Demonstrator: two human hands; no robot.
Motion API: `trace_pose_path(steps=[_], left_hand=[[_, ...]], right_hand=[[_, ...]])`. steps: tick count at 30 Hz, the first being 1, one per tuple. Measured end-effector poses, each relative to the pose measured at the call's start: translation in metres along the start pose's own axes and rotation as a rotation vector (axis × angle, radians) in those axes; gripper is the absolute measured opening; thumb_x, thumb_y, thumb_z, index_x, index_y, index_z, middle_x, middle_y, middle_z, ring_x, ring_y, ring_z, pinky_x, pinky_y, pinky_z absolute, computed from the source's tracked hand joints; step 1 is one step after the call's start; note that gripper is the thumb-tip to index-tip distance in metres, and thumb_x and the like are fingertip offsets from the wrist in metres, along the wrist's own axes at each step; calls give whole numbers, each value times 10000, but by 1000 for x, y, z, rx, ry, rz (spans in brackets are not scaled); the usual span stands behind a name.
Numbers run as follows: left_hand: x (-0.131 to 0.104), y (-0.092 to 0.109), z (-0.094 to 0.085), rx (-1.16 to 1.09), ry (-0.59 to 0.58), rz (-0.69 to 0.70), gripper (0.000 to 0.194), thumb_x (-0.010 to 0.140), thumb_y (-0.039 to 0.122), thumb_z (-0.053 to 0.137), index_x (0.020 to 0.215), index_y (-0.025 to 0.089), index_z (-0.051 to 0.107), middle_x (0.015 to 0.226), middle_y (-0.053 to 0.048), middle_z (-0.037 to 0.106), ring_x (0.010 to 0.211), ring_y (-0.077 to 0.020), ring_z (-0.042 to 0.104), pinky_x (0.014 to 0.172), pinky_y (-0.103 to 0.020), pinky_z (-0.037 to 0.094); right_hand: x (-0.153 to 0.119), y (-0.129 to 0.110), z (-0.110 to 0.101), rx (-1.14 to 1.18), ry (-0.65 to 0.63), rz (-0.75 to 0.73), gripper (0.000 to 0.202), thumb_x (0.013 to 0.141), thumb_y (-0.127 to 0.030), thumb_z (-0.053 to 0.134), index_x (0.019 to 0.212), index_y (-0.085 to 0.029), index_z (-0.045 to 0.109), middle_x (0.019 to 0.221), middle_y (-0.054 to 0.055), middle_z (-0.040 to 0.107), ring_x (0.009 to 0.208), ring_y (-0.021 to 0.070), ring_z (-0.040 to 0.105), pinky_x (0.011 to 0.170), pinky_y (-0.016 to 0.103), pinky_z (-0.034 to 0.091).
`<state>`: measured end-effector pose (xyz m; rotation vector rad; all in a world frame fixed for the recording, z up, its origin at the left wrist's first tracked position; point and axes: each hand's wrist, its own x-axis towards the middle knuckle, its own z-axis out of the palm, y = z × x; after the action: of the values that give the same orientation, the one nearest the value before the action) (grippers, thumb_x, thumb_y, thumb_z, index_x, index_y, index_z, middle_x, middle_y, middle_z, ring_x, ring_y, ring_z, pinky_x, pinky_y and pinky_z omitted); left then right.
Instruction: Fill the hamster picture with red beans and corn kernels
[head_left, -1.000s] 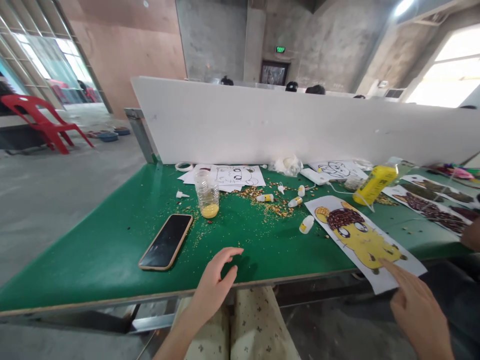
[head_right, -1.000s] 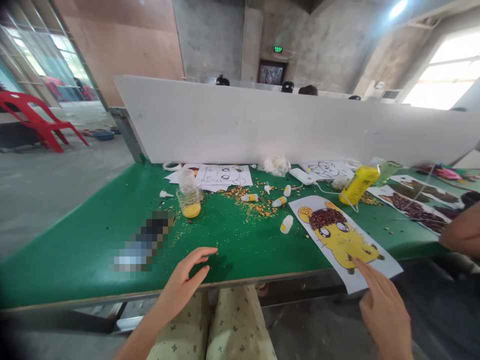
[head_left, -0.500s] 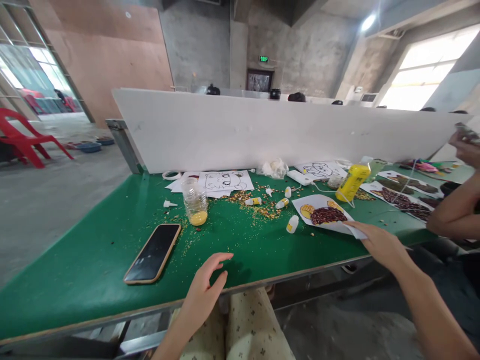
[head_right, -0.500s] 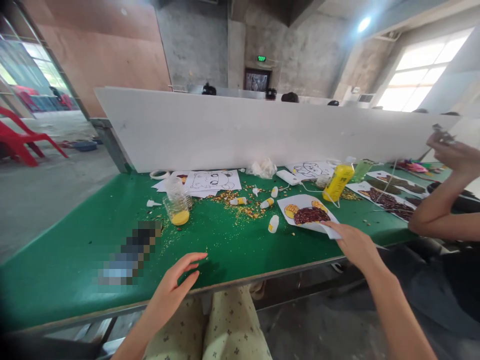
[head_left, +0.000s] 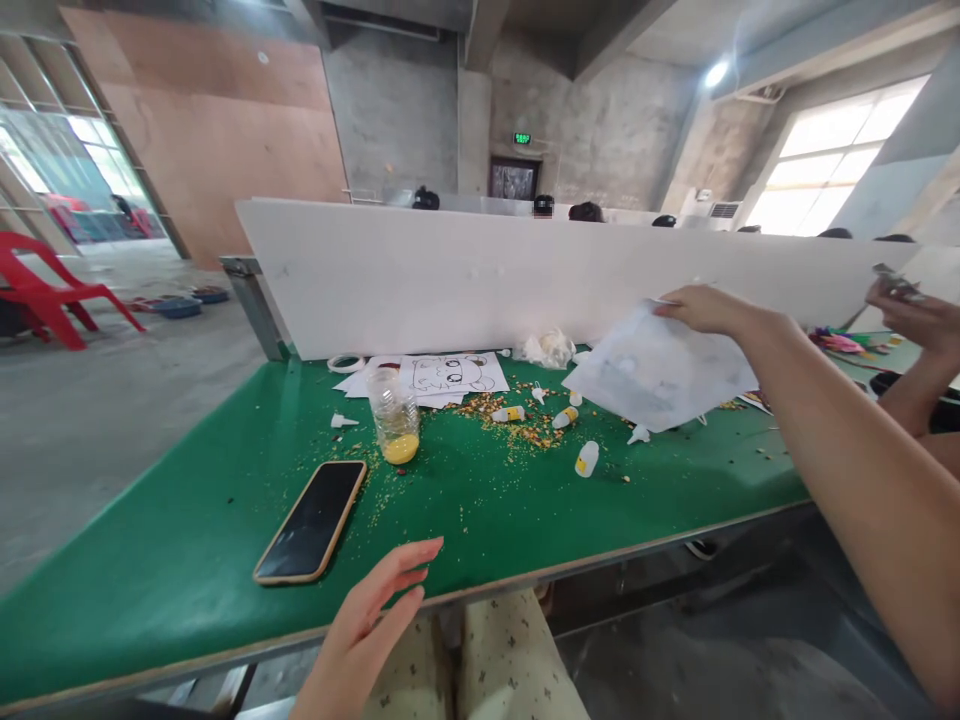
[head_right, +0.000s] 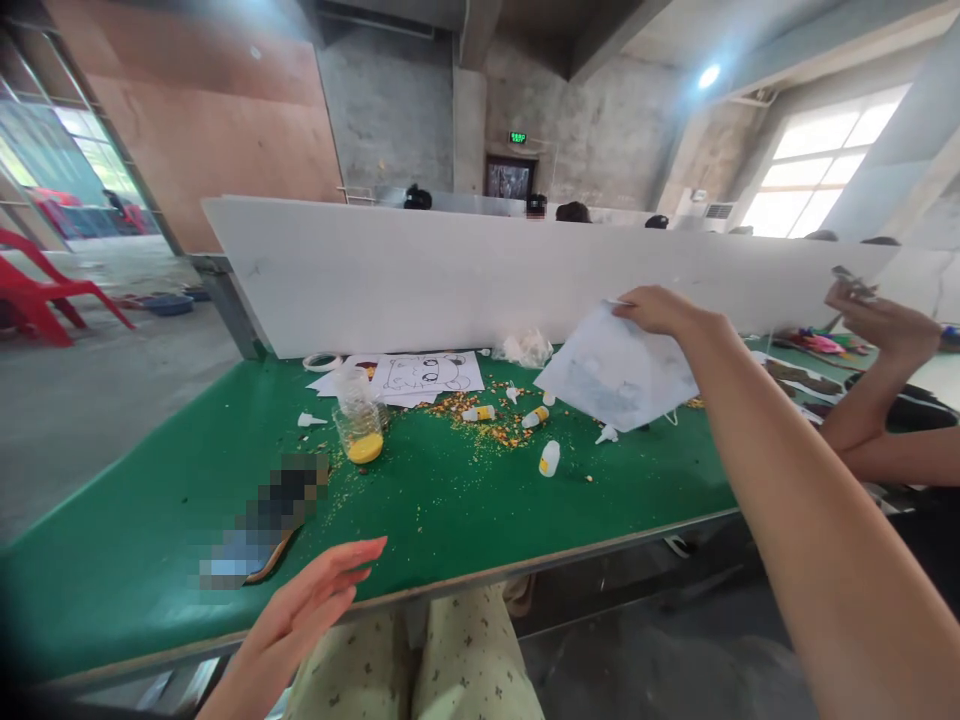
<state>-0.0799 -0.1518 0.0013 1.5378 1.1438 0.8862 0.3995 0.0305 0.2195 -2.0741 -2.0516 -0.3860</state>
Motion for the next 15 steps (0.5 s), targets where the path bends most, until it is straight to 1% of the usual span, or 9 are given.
trace_pose_path(steps=[2, 4, 6, 7, 9, 11, 12, 13, 15], left_hand=[[-6, -4, -7, -19, 23, 14, 375, 853, 449, 502, 1175, 281, 596, 1293, -47, 559, 1176, -255, 524, 1004, -374, 431], [-11, -8, -12, -46, 48, 21, 381, 852, 452, 511, 1179, 276, 595, 1287, -51, 566, 1184, -258, 520, 997, -363, 438], [-16, -11, -15, -79, 74, 23, 390, 850, 446, 522, 1195, 274, 583, 1282, -56, 571, 1188, -259, 519, 983, -349, 450], [-19, -12, -16, -94, 89, 20, 397, 848, 445, 527, 1204, 276, 574, 1278, -57, 575, 1187, -258, 521, 976, -342, 455], [-23, -14, -17, -126, 133, 15, 415, 842, 453, 534, 1218, 282, 558, 1264, -58, 587, 1184, -257, 524, 973, -334, 455], [-26, -14, -17, -166, 184, 11, 443, 831, 478, 535, 1230, 285, 542, 1248, -65, 598, 1173, -266, 534, 965, -345, 458], [-26, -13, -17, -189, 207, 6, 461, 826, 489, 535, 1238, 285, 532, 1237, -72, 605, 1160, -273, 543, 956, -357, 463], [-26, -13, -17, -214, 225, -1, 479, 821, 498, 535, 1249, 282, 520, 1218, -80, 617, 1143, -282, 556, 946, -372, 469], [-25, -11, -17, -259, 252, -21, 524, 816, 501, 541, 1285, 278, 477, 1171, -96, 641, 1104, -294, 581, 931, -403, 475]], right_hand=[[12, -22, -15, -38, 14, -2, 261, 874, -275, 503, 833, -87, 680, 892, 129, 692, 753, 142, 615, 760, 321, 432], [15, -50, -27, -55, 47, -17, 264, 894, -280, 475, 869, -104, 671, 949, 133, 680, 788, 151, 602, 774, 336, 425], [9, -84, -35, -81, 98, -15, 250, 897, -287, 471, 921, -134, 668, 997, 133, 671, 829, 185, 602, 764, 350, 426], [2, -103, -37, -89, 115, -15, 235, 894, -258, 468, 943, -142, 666, 1008, 132, 668, 841, 198, 604, 751, 352, 425], [-18, -142, -37, -119, 117, -30, 247, 871, -152, 445, 1000, -159, 656, 1013, 122, 665, 857, 204, 611, 732, 339, 416], [-46, -179, -30, -150, 98, -34, 288, 833, -95, 450, 1032, -177, 642, 930, 106, 682, 811, 213, 626, 684, 323, 415], [-63, -196, -23, -155, 94, -50, 298, 829, -91, 451, 1042, -191, 632, 875, 90, 688, 781, 213, 630, 663, 314, 416], [-82, -212, -14, -176, 63, -66, 298, 829, -90, 449, 1041, -202, 626, 820, 80, 691, 743, 217, 635, 631, 306, 418], [-121, -240, 12, -175, 18, -121, 286, 836, -82, 443, 1015, -210, 625, 767, 67, 694, 690, 212, 642, 580, 283, 420]])
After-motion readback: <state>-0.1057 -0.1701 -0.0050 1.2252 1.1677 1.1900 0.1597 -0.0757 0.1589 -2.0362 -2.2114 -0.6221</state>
